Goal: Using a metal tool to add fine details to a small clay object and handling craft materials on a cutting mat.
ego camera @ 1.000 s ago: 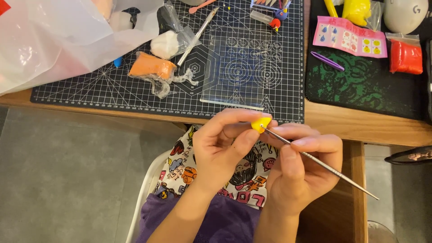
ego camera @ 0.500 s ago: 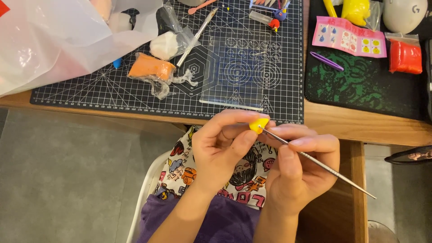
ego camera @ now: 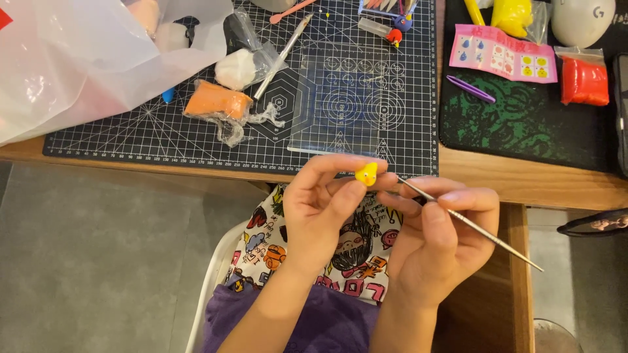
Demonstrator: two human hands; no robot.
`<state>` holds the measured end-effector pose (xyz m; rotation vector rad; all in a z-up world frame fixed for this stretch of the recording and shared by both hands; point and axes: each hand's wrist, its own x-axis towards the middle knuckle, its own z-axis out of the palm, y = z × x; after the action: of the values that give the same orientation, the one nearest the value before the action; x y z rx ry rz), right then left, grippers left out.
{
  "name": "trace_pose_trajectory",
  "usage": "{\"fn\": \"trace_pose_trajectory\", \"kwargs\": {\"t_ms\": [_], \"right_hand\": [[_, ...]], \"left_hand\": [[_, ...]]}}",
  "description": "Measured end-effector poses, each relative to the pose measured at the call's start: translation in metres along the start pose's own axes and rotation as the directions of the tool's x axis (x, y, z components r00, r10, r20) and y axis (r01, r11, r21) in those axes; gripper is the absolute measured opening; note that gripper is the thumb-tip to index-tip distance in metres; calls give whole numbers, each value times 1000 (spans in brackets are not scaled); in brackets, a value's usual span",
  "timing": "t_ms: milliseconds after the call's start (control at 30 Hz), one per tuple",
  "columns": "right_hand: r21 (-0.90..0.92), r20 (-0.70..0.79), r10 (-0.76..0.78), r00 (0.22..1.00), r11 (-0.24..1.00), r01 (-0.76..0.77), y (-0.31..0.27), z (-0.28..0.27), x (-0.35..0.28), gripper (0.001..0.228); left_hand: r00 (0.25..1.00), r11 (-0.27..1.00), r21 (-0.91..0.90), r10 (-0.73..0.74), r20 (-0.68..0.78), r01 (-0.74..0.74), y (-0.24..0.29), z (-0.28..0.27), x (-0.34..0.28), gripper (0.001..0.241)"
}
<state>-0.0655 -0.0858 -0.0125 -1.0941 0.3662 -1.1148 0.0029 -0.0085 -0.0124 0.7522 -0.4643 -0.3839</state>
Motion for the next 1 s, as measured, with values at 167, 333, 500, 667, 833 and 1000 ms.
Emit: {"fn": "trace_pose_trajectory", "kwargs": {"t_ms": [167,333,500,667,833,1000], "right_hand": [[-112,-70,-33,997,993,25,0,0,17,8],[-585,247,-293,924,715,383,-7,-14,74,5],[-707,700,-211,682,-77,703,14,-54,142,22],[-650,758,-141,637,-248,719,31,-60,160,38],[-673,738,-79,670,-158,722,28,-52,159,46],[-624,582,16,813,650,434,7,6,132,26]], "left_hand": [[996,998,-40,-49,-75,46,-7,-4,6,14],[991,991,-72,-115,-75,110,-9,-11,17,20],[986,983,-151,-125,-111,107,-16,-7,36,26],[997,998,8,-57,-52,57,-3,-13,62,34],[1000,935,353,16,20,-22,12,-24,81,33],[999,762,648,-20,33,-6,26,-18,85,30]]}}
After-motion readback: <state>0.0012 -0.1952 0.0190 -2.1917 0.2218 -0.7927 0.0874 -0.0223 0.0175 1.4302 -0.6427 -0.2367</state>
